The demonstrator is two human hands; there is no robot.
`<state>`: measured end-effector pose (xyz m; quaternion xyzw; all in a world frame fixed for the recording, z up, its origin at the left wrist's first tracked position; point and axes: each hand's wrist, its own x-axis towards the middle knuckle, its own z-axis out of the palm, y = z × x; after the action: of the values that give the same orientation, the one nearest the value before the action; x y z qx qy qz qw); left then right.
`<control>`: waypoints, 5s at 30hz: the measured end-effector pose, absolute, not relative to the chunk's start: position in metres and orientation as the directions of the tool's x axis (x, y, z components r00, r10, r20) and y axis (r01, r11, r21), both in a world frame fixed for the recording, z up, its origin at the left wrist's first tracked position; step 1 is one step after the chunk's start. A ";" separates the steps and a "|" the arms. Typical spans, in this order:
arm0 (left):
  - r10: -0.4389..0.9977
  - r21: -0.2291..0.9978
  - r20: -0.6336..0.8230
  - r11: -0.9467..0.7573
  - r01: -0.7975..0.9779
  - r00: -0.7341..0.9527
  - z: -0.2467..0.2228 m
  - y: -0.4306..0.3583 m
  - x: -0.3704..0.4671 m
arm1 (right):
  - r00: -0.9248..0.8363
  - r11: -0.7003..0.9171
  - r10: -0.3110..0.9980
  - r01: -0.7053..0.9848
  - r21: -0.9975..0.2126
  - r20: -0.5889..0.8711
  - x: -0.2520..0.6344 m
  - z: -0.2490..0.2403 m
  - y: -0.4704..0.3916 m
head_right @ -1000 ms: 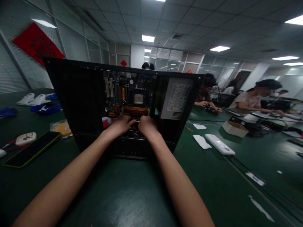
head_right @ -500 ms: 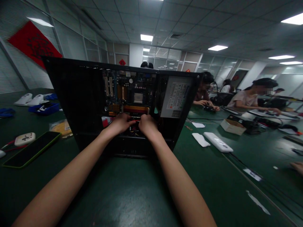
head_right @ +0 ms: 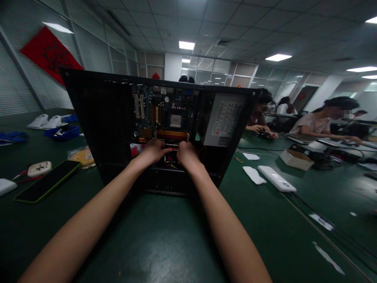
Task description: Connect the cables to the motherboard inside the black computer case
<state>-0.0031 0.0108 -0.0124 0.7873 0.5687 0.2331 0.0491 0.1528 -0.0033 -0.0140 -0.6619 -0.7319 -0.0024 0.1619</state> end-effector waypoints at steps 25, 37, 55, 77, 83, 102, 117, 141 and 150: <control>0.912 0.260 0.294 -0.366 0.894 0.288 -0.007 0.005 0.000 | -0.055 0.101 0.966 0.980 -0.173 0.252 0.150 -0.010 -0.006; 0.908 0.274 0.261 -0.394 0.877 0.327 0.001 -0.005 0.001 | -0.045 0.090 0.970 0.979 -0.183 0.239 0.148 -0.008 -0.009; 0.908 0.280 0.298 -0.379 0.882 0.296 -0.010 0.001 0.001 | -0.063 0.109 0.964 0.980 -0.167 0.260 0.151 -0.014 -0.004; 0.907 0.197 0.276 -0.377 0.905 0.318 -0.008 -0.002 0.002 | -0.070 0.108 0.971 0.981 -0.159 0.229 0.150 -0.012 -0.007; 0.908 0.245 0.276 -0.382 0.891 0.314 -0.011 0.004 0.001 | -0.058 0.093 0.978 0.982 -0.166 0.201 0.149 -0.011 -0.006; 0.924 0.286 0.298 -0.326 0.901 0.239 -0.017 0.012 -0.001 | -0.058 0.089 0.980 0.983 -0.159 0.191 0.151 -0.007 -0.003; 0.878 0.182 0.399 -0.358 0.916 0.264 -0.006 -0.010 0.004 | -0.082 0.116 0.975 0.981 -0.157 0.206 0.148 -0.011 -0.003; 0.929 0.424 0.342 -0.284 0.860 0.138 -0.016 0.006 0.001 | -0.075 0.125 0.967 0.972 -0.198 0.243 0.147 -0.013 -0.006; 0.950 0.431 0.301 -0.210 0.877 0.080 -0.009 0.005 0.003 | -0.088 0.176 0.938 0.955 -0.240 0.335 0.148 -0.009 -0.008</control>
<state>0.0026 0.0047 -0.0088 0.7316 0.6246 0.2645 0.0690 0.1483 -0.0077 -0.0086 -0.6416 -0.7374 -0.0197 0.2100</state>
